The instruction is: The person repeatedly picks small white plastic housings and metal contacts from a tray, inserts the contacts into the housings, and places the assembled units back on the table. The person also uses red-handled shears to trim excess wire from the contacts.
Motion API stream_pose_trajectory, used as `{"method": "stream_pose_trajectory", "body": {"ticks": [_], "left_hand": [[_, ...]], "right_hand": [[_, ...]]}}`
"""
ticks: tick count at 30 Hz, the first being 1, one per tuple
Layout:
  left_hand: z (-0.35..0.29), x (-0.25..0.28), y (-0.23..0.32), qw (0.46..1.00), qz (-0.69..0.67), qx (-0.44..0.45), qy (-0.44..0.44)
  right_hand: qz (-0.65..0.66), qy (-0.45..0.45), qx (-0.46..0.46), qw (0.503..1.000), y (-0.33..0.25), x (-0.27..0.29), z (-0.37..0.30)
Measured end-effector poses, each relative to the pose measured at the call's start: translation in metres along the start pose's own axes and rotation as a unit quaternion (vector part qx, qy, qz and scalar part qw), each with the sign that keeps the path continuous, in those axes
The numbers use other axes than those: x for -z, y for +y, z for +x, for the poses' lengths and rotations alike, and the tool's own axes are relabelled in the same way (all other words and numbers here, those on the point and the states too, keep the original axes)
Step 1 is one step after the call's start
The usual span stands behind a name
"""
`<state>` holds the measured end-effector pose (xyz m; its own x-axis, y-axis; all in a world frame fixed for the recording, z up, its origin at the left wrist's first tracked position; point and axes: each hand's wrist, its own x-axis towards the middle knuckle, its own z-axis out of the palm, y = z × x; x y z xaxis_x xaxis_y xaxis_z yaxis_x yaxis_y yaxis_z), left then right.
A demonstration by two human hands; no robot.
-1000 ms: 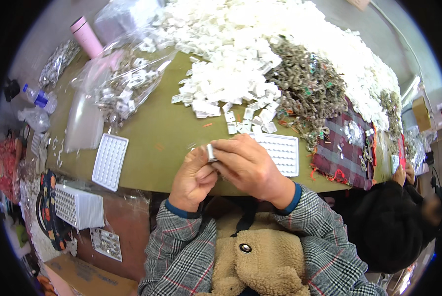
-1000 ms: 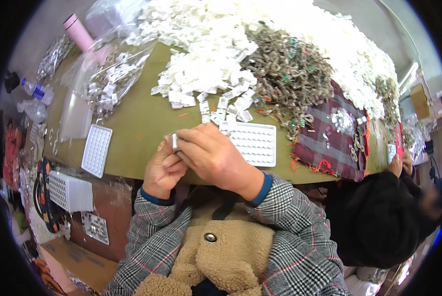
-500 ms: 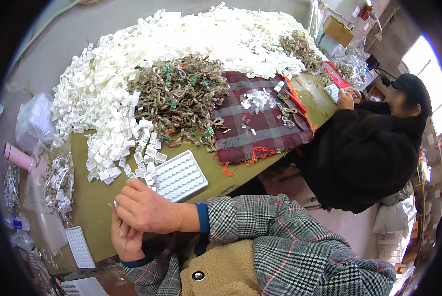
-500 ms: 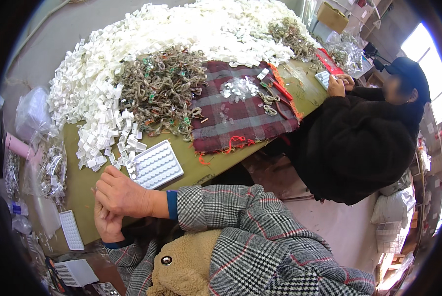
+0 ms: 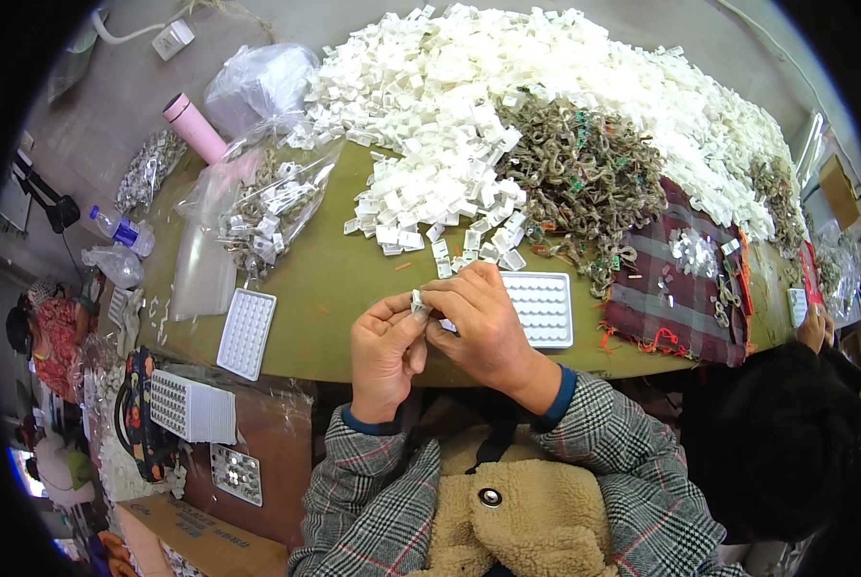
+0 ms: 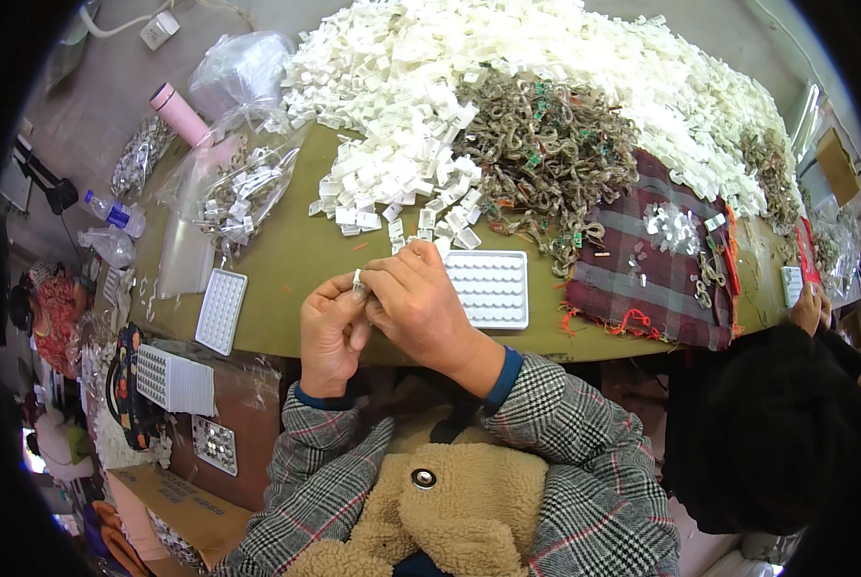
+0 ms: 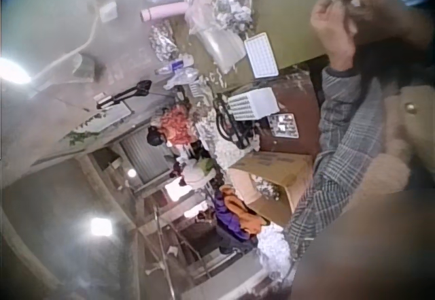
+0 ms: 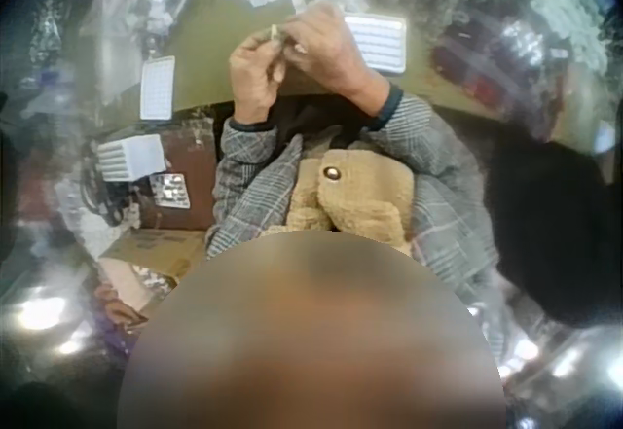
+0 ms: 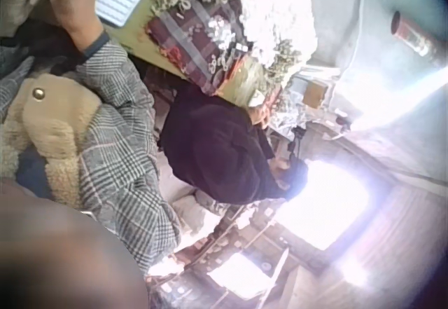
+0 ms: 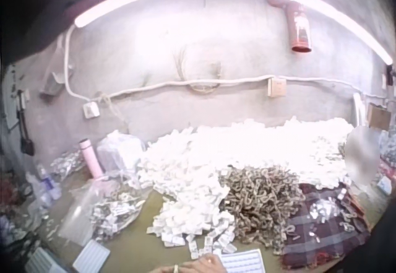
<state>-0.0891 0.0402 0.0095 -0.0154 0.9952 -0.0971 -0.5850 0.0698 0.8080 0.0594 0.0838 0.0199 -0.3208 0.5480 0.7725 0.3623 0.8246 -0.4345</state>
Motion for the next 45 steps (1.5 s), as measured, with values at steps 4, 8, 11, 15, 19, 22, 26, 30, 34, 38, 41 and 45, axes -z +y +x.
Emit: {"method": "stream_pose_trajectory", "body": {"ticks": [4,8,11,15,19,22,26,30,34,38,41,45], "left_hand": [[0.002,0.001,-0.012,0.997,0.047,-0.056,0.029],[0.008,0.007,-0.017,0.995,0.069,-0.042,0.05],[0.012,0.012,-0.01,0.996,0.08,-0.02,0.041],[0.012,0.013,-0.008,0.995,0.087,-0.011,0.049],[0.009,0.017,-0.006,0.995,0.096,-0.002,0.027],[0.011,0.021,-0.004,0.994,0.109,-0.001,0.016],[0.012,0.022,-0.007,0.991,0.129,-0.024,0.014],[0.012,0.019,-0.011,0.992,0.119,-0.049,0.022],[0.017,0.015,-0.005,0.992,0.12,-0.008,0.025],[0.017,0.02,0.004,0.995,0.082,0.053,-0.003],[0.017,0.026,0.004,0.997,0.002,0.082,0.009],[0.021,0.037,-0.004,0.977,-0.146,0.149,-0.048]], "right_hand": [[-0.026,-0.004,0.018,0.999,0.002,-0.008,-0.001],[-0.037,-0.021,0.003,0.999,0.007,-0.013,-0.005],[-0.036,-0.022,-0.012,0.999,0.009,-0.015,-0.005],[-0.02,-0.025,-0.035,0.999,0.008,-0.013,-0.004],[-0.018,-0.027,-0.022,0.999,0.008,-0.011,-0.002],[-0.02,-0.031,-0.007,0.999,0.008,-0.011,-0.002],[-0.028,-0.024,0.014,0.999,0.006,-0.016,-0.004],[-0.028,-0.017,0.008,0.999,0.004,-0.018,-0.006],[-0.034,-0.026,-0.016,0.999,0.007,-0.016,-0.005],[-0.056,-0.003,0.005,0.998,0.011,-0.016,-0.006],[-0.057,0.019,0.027,0.998,0.012,-0.019,-0.007],[-0.082,0.066,0.068,0.992,0.01,-0.015,-0.008]]}}
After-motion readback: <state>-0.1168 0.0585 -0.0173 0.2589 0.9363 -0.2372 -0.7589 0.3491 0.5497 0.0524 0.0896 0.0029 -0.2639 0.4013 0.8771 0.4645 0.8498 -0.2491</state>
